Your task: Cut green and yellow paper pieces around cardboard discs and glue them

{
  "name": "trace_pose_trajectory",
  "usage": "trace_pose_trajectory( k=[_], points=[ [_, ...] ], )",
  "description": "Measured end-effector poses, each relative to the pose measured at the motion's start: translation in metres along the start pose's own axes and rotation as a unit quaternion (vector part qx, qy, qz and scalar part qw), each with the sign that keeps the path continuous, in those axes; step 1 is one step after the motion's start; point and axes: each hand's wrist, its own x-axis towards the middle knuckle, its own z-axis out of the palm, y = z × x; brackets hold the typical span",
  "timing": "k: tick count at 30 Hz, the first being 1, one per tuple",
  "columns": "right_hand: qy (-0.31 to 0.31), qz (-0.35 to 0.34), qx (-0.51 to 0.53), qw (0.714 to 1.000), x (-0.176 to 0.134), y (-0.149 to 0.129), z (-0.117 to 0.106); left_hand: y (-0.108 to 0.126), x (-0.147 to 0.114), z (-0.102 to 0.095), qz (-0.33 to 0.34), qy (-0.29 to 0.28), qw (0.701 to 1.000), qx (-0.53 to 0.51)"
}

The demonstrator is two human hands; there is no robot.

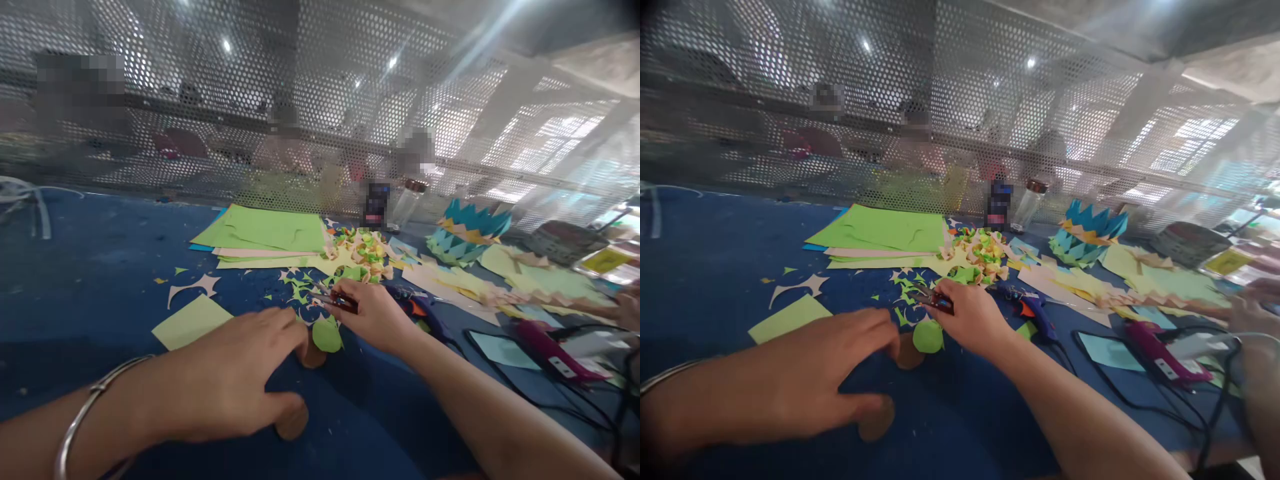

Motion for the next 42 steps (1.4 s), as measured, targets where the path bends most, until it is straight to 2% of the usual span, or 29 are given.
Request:
trace_pose_trajectory(
  k=[1, 3, 8, 11, 12, 14, 16, 20, 23, 27, 30, 34, 37, 39, 42],
  points=[
    [-0.002, 0.000, 0.007, 1.000, 0.000, 0.000, 0.000, 0.004, -0.002, -0.005, -0.016, -0.058, 0.998, -0.016],
    [-0.007, -0.005, 0.023, 1.000, 0.000, -0.001, -0.001, 0.013, -0.004, -0.012, -0.041, -0.120, 0.992, -0.018],
    [-0.024, -0.018, 0.077, 0.997, -0.003, -0.002, -0.001, 0.021, 0.002, -0.012, -0.074, -0.166, 0.982, -0.042],
    [-0.059, -0.031, 0.140, 0.988, -0.005, -0.003, 0.000, 0.009, 0.012, -0.007, -0.092, -0.156, 0.974, -0.137],
    [-0.072, -0.036, 0.161, 0.984, -0.005, -0.003, 0.000, 0.003, 0.016, -0.004, -0.094, -0.135, 0.970, -0.178],
    [-0.093, -0.045, 0.194, 0.975, -0.005, -0.004, -0.001, -0.009, 0.025, 0.000, -0.095, -0.050, 0.966, -0.234],
    [-0.105, -0.045, 0.222, 0.968, -0.005, -0.005, -0.003, -0.018, 0.032, 0.002, -0.087, -0.003, 0.961, -0.264],
    [-0.103, -0.038, 0.252, 0.961, -0.004, -0.006, -0.007, -0.022, 0.038, 0.005, -0.094, 0.035, 0.951, -0.294],
    [-0.090, -0.046, 0.227, 0.969, -0.004, -0.006, -0.007, -0.020, 0.038, 0.007, -0.096, 0.049, 0.948, -0.301],
    [-0.090, -0.055, 0.196, 0.975, -0.004, -0.007, -0.007, -0.021, 0.039, 0.009, -0.089, 0.046, 0.948, -0.304],
    [-0.095, -0.056, 0.173, 0.979, -0.004, -0.008, -0.008, -0.024, 0.038, 0.007, -0.095, 0.014, 0.963, -0.253],
    [-0.156, -0.045, 0.135, 0.978, -0.004, -0.006, -0.008, -0.022, 0.034, -0.001, -0.104, -0.042, 0.979, -0.170],
    [-0.187, -0.035, 0.118, 0.975, -0.003, -0.003, -0.005, -0.014, 0.030, -0.007, -0.120, -0.043, 0.983, -0.132],
    [-0.183, -0.028, 0.107, 0.977, -0.002, -0.003, -0.004, -0.011, 0.028, -0.009, -0.130, -0.047, 0.982, -0.130],
    [-0.155, -0.028, 0.078, 0.984, -0.002, -0.002, -0.006, -0.014, 0.025, -0.008, -0.144, -0.093, 0.977, -0.123]
  ],
)
